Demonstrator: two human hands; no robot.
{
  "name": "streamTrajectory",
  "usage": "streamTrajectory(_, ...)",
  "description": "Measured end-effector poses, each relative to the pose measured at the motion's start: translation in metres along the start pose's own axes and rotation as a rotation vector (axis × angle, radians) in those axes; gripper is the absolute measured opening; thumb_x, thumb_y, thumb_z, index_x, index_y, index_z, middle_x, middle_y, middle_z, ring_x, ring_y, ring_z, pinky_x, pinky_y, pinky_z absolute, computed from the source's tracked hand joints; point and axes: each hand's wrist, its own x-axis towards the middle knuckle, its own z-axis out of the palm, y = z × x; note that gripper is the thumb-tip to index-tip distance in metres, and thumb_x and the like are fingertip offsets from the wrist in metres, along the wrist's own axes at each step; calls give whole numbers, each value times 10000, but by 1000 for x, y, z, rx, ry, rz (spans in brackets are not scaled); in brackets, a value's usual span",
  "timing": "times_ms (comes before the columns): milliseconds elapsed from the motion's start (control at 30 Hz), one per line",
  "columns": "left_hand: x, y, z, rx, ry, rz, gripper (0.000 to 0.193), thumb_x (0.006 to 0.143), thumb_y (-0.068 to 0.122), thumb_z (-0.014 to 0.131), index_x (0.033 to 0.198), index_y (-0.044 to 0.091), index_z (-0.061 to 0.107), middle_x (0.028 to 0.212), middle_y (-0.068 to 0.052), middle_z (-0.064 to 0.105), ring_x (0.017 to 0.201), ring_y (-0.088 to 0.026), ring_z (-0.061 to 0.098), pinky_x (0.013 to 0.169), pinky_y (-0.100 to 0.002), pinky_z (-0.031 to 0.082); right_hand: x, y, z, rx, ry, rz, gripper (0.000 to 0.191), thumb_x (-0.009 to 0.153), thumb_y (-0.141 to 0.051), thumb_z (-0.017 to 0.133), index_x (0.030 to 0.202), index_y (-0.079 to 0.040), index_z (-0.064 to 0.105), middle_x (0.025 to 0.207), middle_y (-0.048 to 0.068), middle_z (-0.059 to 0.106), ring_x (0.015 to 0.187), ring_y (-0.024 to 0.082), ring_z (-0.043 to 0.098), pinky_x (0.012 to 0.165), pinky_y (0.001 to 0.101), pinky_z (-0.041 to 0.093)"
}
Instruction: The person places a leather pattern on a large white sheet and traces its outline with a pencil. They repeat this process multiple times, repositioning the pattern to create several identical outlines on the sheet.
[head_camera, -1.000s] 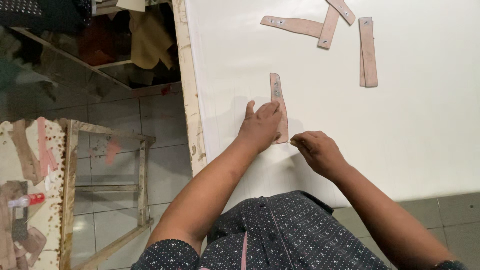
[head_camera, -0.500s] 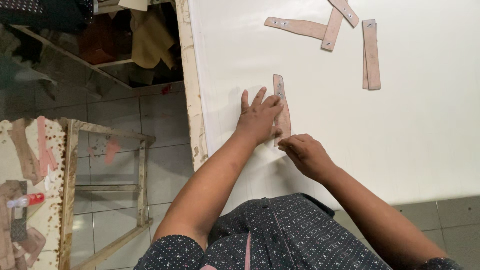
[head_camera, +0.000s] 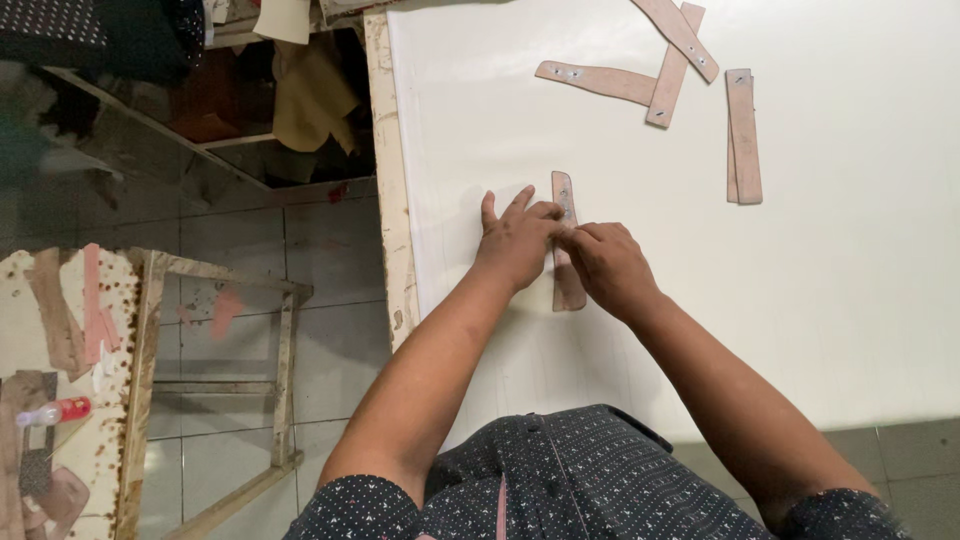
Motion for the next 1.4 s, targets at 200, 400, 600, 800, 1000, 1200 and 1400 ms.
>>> streamTrajectory(200,-11,-2,8,36,-67,0,552,871,417,687,1400,325,559,1582,124,353,1552,-227,135,1212,-649,-64,11,16,-6,113,193,298,139,1023,-169,680,1063,-36,684,929,106,727,836,248,707,748,374,561)
streamTrajectory(400,-16,-7,21,29,9,35,539,910,420,653,1430,333,541,1620,114,316,1562,-260,115,1196,-694,-87,40,37,-1,304,97,460,207,1015,-201,665,1120,-28,709,948,123,768,846,220,743,758,334,571)
streamTrajectory(600,-16,-8,20,7,-9,7,542,915,410,658,1436,326,534,1619,129,329,1568,-245,132,1207,-697,-68,45,39,4,161,101,274,184,1006,-186,659,1092,-34,718,1001,137,762,880,284,729,775,361,567)
streamTrajectory(800,-17,-7,14,23,-16,-3,528,915,391,657,1427,381,531,1625,159,303,1559,-223,133,1204,-692,-48,47,38,-1,126,35,333,187,1003,-202,664,1057,-34,725,998,137,752,864,306,725,762,387,573)
streamTrajectory(1000,-17,-9,16,12,-46,-19,535,922,416,655,1439,391,520,1637,185,286,1571,-198,115,1224,-672,-60,36,29,0,107,30,292,189,1004,-201,661,1057,-30,725,995,134,749,859,304,719,758,390,571)
streamTrajectory(1200,-13,-15,23,-15,-37,0,569,925,425,645,1469,385,483,1641,193,274,1571,-185,100,1228,-639,-88,35,30,2,139,32,356,190,1007,-192,632,1052,-22,705,1000,146,734,902,309,708,794,392,564)
streamTrajectory(1400,-8,-23,43,-34,96,62,761,911,487,676,1552,250,342,1656,85,255,1557,-161,138,1237,-599,-62,6,31,21,96,-25,652,263,1006,-173,549,1147,-3,693,1091,187,727,980,323,697,880,411,532)
